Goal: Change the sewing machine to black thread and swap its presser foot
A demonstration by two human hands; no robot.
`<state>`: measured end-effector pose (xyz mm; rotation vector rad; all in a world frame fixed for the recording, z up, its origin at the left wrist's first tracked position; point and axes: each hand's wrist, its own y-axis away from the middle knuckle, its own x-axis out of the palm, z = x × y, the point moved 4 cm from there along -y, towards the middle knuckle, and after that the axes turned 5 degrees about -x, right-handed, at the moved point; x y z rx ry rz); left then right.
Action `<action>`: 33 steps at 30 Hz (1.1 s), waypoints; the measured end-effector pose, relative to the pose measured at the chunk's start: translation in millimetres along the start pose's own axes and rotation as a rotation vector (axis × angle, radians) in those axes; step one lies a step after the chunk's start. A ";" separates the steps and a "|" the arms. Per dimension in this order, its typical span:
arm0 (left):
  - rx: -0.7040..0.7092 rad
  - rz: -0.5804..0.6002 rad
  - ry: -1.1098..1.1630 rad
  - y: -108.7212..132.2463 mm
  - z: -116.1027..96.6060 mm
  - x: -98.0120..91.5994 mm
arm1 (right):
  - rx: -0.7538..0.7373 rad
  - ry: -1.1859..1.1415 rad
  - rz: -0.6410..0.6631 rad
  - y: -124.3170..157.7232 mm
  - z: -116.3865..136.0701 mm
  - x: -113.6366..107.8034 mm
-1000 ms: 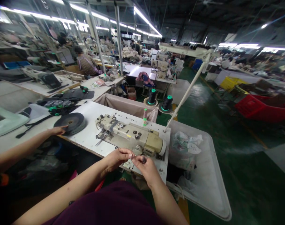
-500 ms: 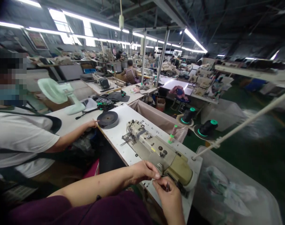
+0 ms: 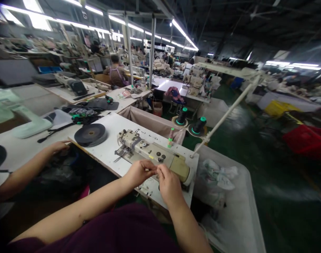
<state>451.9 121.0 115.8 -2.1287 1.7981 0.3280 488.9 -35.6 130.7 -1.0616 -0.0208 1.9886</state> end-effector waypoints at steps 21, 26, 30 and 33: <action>-0.138 -0.211 0.397 -13.7 13.8 22.2 | 0.524 -0.660 -0.062 -18.4 -36.0 11.4; -0.185 -0.192 0.642 -15.8 16.8 31.8 | 0.445 -0.693 -0.113 -17.0 -37.0 6.4; -0.284 -0.125 1.045 -22.7 14.3 38.7 | 0.318 -0.517 -0.226 -16.5 -27.9 -9.4; -0.352 -0.079 1.202 -27.7 10.9 42.9 | 0.120 -0.334 -0.307 -17.2 -15.0 -19.8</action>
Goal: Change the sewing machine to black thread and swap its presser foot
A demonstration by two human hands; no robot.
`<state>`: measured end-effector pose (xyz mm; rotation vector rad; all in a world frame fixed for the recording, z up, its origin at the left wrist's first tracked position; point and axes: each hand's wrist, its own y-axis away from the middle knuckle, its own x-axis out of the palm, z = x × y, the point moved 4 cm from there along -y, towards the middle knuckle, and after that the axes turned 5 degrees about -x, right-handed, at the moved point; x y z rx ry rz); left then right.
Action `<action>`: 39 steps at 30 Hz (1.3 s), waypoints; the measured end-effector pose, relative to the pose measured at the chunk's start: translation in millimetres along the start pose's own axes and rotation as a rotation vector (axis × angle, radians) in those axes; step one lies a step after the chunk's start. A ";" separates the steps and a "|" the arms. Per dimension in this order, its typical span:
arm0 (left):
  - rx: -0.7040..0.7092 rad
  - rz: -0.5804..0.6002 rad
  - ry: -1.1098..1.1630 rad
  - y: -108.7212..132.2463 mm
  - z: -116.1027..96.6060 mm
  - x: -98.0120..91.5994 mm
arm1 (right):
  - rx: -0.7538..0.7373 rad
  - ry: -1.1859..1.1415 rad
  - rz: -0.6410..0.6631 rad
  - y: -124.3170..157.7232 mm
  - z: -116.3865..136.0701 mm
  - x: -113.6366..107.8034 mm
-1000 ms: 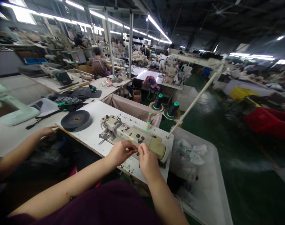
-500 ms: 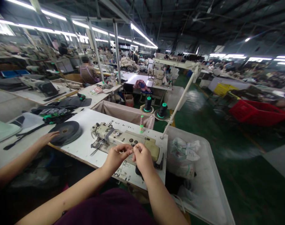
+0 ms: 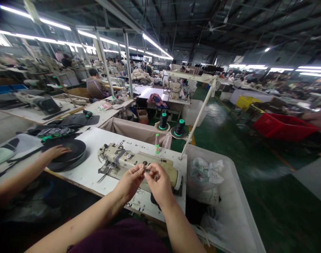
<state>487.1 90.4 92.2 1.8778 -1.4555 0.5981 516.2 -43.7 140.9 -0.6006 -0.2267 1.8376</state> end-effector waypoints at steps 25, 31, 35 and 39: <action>-0.395 0.312 0.112 12.3 8.4 18.2 | -0.245 0.198 0.010 -6.8 -10.4 -13.3; -0.447 0.326 0.049 14.4 4.1 15.8 | -0.184 0.107 0.095 -8.3 -5.5 -21.6; -0.448 0.288 0.026 15.9 6.7 11.4 | -0.127 0.112 0.150 -8.2 0.0 -28.2; -0.441 0.284 -0.073 21.7 11.9 6.1 | 0.008 0.088 0.095 -13.2 -6.5 -41.5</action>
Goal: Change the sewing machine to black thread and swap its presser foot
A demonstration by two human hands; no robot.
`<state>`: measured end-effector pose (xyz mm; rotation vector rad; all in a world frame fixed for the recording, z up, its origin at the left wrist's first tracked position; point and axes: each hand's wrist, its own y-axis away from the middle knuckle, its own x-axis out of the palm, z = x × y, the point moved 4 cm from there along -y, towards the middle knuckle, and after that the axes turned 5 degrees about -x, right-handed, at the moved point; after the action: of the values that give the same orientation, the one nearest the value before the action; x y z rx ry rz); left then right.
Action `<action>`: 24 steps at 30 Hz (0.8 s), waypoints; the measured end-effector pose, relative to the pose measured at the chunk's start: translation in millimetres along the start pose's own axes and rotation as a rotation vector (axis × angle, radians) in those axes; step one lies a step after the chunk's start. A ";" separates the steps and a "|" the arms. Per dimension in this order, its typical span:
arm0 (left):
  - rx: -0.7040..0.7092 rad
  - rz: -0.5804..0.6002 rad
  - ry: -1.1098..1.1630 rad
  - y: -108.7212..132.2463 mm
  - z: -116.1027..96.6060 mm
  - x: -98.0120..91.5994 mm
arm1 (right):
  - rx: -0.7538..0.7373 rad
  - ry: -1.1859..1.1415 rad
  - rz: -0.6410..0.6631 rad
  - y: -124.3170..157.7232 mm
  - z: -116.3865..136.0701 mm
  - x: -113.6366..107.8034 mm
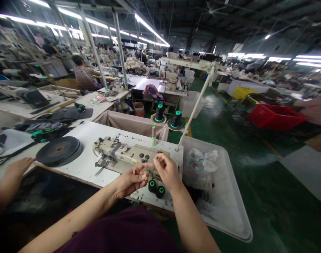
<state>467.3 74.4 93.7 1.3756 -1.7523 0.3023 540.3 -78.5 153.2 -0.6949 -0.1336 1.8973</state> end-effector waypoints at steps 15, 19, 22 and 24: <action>0.371 -0.053 -0.758 13.4 -2.1 22.0 | -0.029 0.266 -0.130 -3.0 -14.2 -16.5; 0.353 -0.118 -0.718 3.5 8.9 13.4 | -0.071 0.414 -0.196 -23.3 -26.2 -29.7; 0.321 -0.219 -0.569 -4.1 24.6 -3.1 | -0.052 0.486 -0.232 -50.4 -43.0 -54.4; 0.302 -0.313 -0.568 -4.3 36.4 -18.0 | -0.044 0.541 -0.231 -62.6 -54.6 -75.7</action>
<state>454.2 61.3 57.3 2.0796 -1.9458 -0.0056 639.8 -129.6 163.5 -1.1458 0.0864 1.4361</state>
